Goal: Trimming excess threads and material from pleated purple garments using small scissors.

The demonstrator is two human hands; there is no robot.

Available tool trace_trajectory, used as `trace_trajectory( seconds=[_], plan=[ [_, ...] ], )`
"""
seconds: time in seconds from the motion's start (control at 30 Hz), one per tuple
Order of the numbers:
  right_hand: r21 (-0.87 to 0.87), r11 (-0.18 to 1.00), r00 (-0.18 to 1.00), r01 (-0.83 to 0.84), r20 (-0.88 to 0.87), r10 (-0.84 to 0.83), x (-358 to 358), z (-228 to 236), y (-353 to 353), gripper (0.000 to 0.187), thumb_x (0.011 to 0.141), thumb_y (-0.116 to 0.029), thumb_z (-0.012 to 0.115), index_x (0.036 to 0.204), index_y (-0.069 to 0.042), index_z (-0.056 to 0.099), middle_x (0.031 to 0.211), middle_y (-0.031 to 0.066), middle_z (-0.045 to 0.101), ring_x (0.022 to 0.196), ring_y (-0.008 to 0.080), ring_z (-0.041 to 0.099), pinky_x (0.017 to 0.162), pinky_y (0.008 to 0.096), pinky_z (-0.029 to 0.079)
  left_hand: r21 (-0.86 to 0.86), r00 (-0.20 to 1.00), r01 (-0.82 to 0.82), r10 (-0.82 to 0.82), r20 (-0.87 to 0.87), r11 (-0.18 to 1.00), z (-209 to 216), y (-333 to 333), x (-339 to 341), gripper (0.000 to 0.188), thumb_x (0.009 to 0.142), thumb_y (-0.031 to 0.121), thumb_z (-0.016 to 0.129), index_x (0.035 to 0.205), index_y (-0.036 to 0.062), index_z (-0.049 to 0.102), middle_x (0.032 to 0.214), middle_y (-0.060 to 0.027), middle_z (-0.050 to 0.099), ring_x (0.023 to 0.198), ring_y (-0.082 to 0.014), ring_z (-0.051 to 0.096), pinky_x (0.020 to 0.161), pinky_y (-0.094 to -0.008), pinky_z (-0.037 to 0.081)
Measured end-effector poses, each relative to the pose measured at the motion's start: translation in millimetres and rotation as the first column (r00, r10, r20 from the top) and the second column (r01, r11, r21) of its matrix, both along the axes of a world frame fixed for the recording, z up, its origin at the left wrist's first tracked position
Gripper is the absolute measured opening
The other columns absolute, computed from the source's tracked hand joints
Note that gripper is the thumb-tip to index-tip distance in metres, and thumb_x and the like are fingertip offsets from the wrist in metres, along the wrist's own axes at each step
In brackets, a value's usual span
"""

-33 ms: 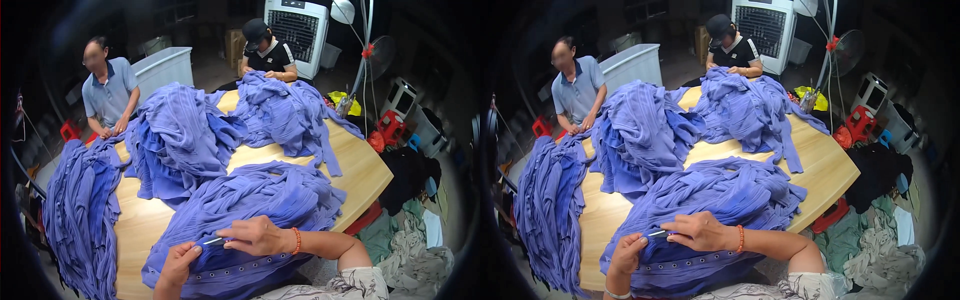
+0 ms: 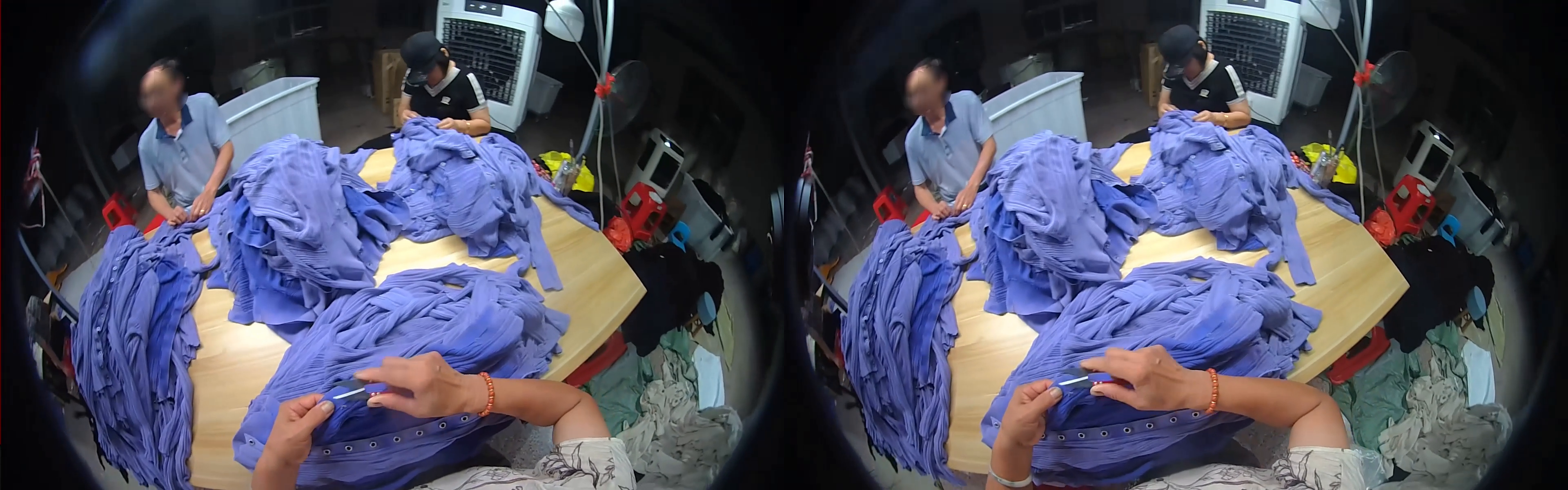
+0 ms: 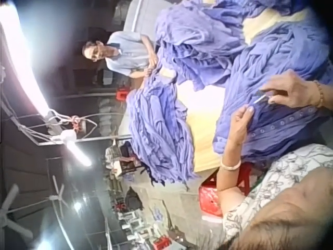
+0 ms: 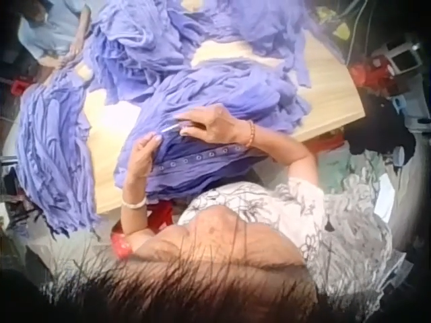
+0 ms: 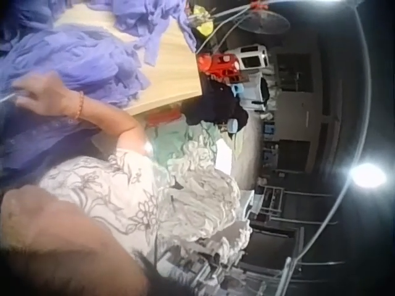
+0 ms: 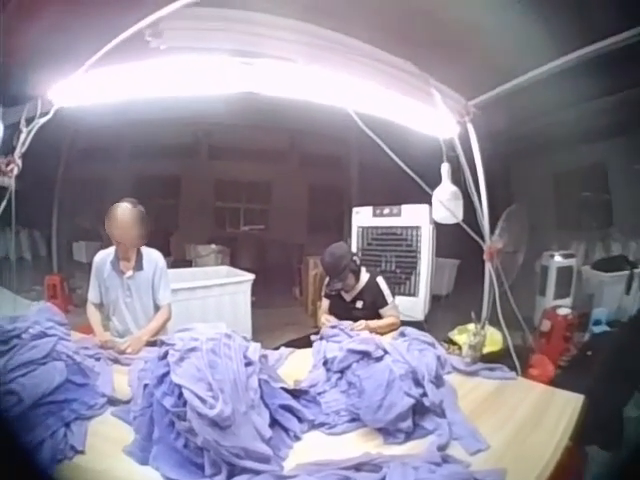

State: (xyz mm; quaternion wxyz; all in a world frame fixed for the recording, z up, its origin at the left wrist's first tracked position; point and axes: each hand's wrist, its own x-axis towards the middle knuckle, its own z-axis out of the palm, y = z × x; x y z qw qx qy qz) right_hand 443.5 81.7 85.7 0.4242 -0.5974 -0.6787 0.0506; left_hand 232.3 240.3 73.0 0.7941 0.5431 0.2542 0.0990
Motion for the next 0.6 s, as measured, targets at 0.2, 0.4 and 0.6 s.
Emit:
trace_trajectory(
  seconds=[0.2,0.4,0.6],
  plan=[
    [-0.251,0.954,0.960,-0.163,-0.265,0.094,-8,-5,20,0.054,0.084,-0.041,0.076,0.122,-0.005,0.063,0.098,0.0177,0.071,0.087,0.0350,0.070,0.075,0.0388,0.054,0.123,0.997,0.069,-0.073,0.022,0.990,8,-10,8,0.017,0.099,0.012,0.062,0.104,-0.0009,0.071,0.087,0.0044,0.065,0.075,-0.0015,0.053,0.067,-0.0182,0.041],
    [-0.361,0.903,0.911,-0.233,-0.406,0.072,4,-2,33,0.026,0.088,-0.025,0.074,0.088,-0.002,0.062,0.068,0.0123,0.056,0.062,0.0200,0.052,0.061,0.0344,0.045,0.497,0.973,0.109,0.011,-0.232,0.861,25,0,-6,0.017,0.089,0.016,0.073,0.093,-0.0004,0.070,0.069,0.0068,0.057,0.062,-0.0012,0.047,0.053,-0.0217,0.037],
    [-0.453,0.855,0.885,-0.252,-0.465,0.015,-1,2,34,0.022,0.090,-0.018,0.073,0.085,-0.001,0.060,0.067,0.0024,0.048,0.063,0.0103,0.042,0.058,0.0296,0.038,0.187,0.989,0.110,-0.089,-0.119,0.976,15,6,-19,0.016,0.093,0.016,0.071,0.099,0.0009,0.069,0.078,0.0070,0.061,0.069,-0.0004,0.050,0.060,-0.0188,0.040]
  ],
)
